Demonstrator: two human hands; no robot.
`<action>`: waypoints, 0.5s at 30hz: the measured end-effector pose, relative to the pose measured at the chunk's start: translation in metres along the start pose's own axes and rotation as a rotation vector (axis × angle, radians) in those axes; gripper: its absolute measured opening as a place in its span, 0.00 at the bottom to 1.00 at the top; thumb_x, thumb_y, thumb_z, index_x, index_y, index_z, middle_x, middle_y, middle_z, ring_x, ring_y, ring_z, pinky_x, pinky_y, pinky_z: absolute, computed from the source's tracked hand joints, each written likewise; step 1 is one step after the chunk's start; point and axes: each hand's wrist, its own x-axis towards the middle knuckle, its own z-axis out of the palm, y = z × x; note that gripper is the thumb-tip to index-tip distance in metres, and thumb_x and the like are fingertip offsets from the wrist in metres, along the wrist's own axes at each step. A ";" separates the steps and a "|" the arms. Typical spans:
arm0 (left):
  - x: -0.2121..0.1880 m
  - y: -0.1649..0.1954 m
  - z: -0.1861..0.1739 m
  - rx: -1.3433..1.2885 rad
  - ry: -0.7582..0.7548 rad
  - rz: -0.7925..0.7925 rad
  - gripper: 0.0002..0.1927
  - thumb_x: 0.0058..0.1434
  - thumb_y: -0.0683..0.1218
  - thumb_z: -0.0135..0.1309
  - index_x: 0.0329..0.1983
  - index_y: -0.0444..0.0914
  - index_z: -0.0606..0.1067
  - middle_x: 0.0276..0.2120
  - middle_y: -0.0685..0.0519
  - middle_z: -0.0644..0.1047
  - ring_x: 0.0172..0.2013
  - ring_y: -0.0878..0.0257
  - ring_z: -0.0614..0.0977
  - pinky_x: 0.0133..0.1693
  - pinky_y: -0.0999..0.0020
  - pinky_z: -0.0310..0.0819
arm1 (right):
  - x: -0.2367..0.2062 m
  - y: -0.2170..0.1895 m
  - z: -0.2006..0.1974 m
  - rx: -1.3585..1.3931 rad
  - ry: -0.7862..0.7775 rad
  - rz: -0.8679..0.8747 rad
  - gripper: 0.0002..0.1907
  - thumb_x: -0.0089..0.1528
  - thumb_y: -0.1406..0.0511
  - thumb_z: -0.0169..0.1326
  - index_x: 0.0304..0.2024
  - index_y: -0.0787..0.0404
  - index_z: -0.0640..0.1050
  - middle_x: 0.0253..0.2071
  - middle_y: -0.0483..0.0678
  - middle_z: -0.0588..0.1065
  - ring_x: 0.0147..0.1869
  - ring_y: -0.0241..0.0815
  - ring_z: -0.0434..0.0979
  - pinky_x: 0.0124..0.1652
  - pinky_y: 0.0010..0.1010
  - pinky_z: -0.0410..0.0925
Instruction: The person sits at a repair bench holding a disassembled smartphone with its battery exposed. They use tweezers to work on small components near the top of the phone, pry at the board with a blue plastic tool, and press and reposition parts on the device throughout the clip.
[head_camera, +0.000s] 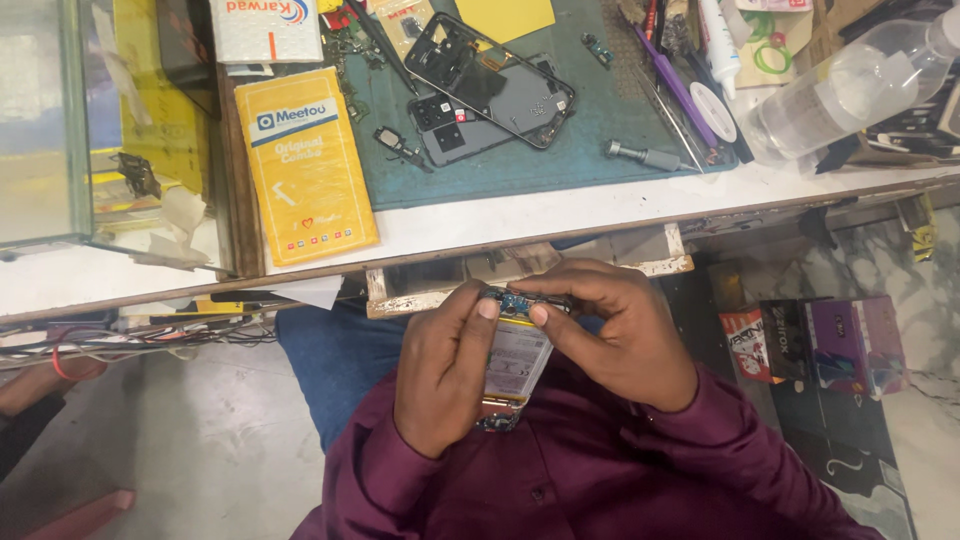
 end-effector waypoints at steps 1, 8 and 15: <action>0.000 0.000 0.000 0.025 -0.002 -0.012 0.13 0.73 0.45 0.44 0.35 0.32 0.72 0.19 0.46 0.71 0.18 0.57 0.73 0.25 0.62 0.64 | 0.000 0.000 0.000 -0.020 0.005 -0.018 0.12 0.64 0.70 0.60 0.51 0.61 0.82 0.41 0.47 0.81 0.43 0.32 0.81 0.40 0.23 0.72; 0.001 -0.001 0.001 0.085 0.027 0.072 0.11 0.72 0.44 0.46 0.36 0.32 0.72 0.21 0.43 0.74 0.22 0.52 0.79 0.26 0.60 0.67 | 0.003 0.011 -0.004 -0.004 -0.027 -0.042 0.13 0.65 0.69 0.60 0.52 0.61 0.82 0.41 0.46 0.81 0.42 0.32 0.79 0.41 0.23 0.71; 0.003 -0.006 0.003 0.124 0.034 -0.043 0.13 0.71 0.45 0.47 0.32 0.33 0.70 0.19 0.43 0.73 0.17 0.53 0.77 0.23 0.60 0.65 | 0.001 0.020 -0.006 0.216 -0.102 0.067 0.17 0.68 0.68 0.56 0.59 0.61 0.80 0.47 0.47 0.79 0.48 0.29 0.74 0.46 0.22 0.68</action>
